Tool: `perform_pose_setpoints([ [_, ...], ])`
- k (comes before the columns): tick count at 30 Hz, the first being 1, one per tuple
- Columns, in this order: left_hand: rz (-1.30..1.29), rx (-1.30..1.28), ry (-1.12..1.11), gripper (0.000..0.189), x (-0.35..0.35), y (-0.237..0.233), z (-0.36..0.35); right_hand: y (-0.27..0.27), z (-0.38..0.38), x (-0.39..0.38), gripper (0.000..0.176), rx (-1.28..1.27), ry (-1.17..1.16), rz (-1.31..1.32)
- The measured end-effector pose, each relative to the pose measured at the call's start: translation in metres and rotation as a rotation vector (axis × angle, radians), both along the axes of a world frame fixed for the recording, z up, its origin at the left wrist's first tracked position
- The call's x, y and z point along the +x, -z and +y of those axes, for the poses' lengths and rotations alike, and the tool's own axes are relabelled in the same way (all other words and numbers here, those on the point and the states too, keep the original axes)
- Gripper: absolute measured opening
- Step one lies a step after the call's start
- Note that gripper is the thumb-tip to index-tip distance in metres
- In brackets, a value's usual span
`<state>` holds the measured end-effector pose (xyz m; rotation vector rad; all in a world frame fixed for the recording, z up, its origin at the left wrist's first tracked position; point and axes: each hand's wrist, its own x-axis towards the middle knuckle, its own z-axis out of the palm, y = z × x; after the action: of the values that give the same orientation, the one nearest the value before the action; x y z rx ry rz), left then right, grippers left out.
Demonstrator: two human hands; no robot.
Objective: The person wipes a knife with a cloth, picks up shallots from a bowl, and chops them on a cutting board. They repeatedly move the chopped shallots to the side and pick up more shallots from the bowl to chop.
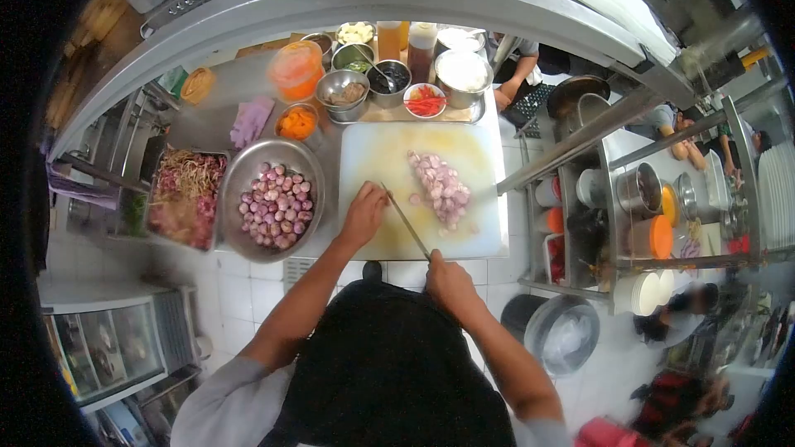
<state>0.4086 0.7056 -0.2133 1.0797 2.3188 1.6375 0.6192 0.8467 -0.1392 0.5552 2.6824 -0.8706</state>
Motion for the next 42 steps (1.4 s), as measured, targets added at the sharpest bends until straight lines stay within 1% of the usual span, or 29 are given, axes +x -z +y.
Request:
perform_pose_setpoints([
  [1, -0.002, -0.001, -0.001, 0.010, 0.000, 0.000, 0.000, -0.003, 0.000, 0.001, 0.018, -0.014, 0.009, -0.044],
  [4, -0.009, 0.000, 0.015, 0.008, 0.000, 0.004, -0.002, 0.026, -0.002, 0.005, 0.018, -0.028, -0.001, -0.021],
  [6, 0.109, -0.045, 0.001, 0.007, -0.005, 0.006, -0.001, 0.032, -0.002, -0.003, 0.019, -0.016, 0.008, 0.001],
  [8, 0.141, -0.032, -0.002, 0.007, -0.004, 0.002, -0.001, 0.036, 0.003, -0.012, 0.019, -0.008, 0.027, 0.025],
  [10, 0.164, -0.015, 0.001, 0.007, -0.003, 0.002, 0.002, 0.041, 0.018, -0.012, 0.020, -0.109, -0.035, 0.013],
  [12, 0.095, -0.071, 0.055, 0.010, -0.006, 0.000, -0.003, 0.036, 0.028, -0.002, 0.021, -0.118, 0.008, 0.034],
  [13, 0.093, -0.073, 0.049, 0.010, -0.006, -0.002, -0.005, 0.033, 0.030, 0.001, 0.021, -0.129, 0.046, 0.054],
  [15, 0.134, -0.178, 0.021, 0.009, -0.003, -0.004, -0.004, 0.030, 0.028, 0.007, 0.023, -0.109, 0.049, 0.051],
  [17, 0.105, -0.173, -0.001, 0.009, 0.002, -0.001, -0.002, 0.022, 0.017, 0.009, 0.022, -0.070, 0.074, 0.008],
  [19, 0.073, -0.174, -0.021, 0.009, 0.006, -0.003, -0.001, 0.026, 0.004, 0.008, 0.022, -0.032, 0.061, -0.003],
  [21, -0.068, -0.168, 0.014, 0.009, 0.007, -0.004, 0.001, 0.036, -0.005, 0.005, 0.022, -0.018, 0.067, -0.001],
  [23, -0.036, -0.120, 0.024, 0.009, 0.006, 0.001, 0.003, 0.042, -0.007, 0.004, 0.023, 0.012, 0.060, 0.012],
  [24, -0.003, -0.074, 0.029, 0.009, 0.005, 0.001, 0.002, 0.037, -0.007, 0.003, 0.023, 0.005, 0.053, 0.023],
  [26, 0.015, -0.087, 0.030, 0.008, 0.006, 0.001, 0.001, 0.028, -0.006, 0.007, 0.023, -0.002, 0.048, 0.030],
  [28, 0.029, -0.099, 0.031, 0.007, 0.006, 0.000, 0.002, 0.017, -0.002, 0.012, 0.030, -0.016, 0.014, 0.015],
  [29, 0.047, -0.097, 0.036, 0.007, 0.007, 0.001, 0.001, 0.012, -0.001, 0.015, 0.030, -0.018, 0.013, 0.012],
  [31, 0.061, -0.095, 0.040, 0.007, 0.007, -0.001, 0.000, -0.002, -0.002, 0.019, 0.030, 0.044, 0.001, -0.005],
  [32, 0.061, -0.104, 0.052, 0.008, 0.007, -0.002, -0.002, -0.004, -0.002, 0.020, 0.030, 0.044, -0.001, -0.008],
  [34, 0.061, -0.111, 0.063, 0.009, 0.006, -0.001, -0.002, -0.007, -0.002, 0.018, 0.028, 0.052, 0.027, -0.092],
  [36, 0.105, -0.142, 0.062, 0.011, 0.004, 0.001, -0.001, 0.020, -0.004, 0.013, 0.027, 0.031, 0.027, -0.093],
  [38, 0.129, -0.127, 0.069, 0.012, 0.003, 0.005, -0.001, 0.028, -0.004, 0.008, 0.026, 0.011, 0.027, -0.090],
  [40, 0.158, -0.115, 0.075, 0.013, 0.002, 0.000, -0.002, 0.017, -0.004, 0.000, 0.025, -0.011, 0.019, -0.033],
  [42, 0.069, -0.120, 0.097, 0.013, 0.005, -0.001, -0.003, -0.003, -0.003, 0.002, 0.025, -0.019, 0.015, -0.049],
])
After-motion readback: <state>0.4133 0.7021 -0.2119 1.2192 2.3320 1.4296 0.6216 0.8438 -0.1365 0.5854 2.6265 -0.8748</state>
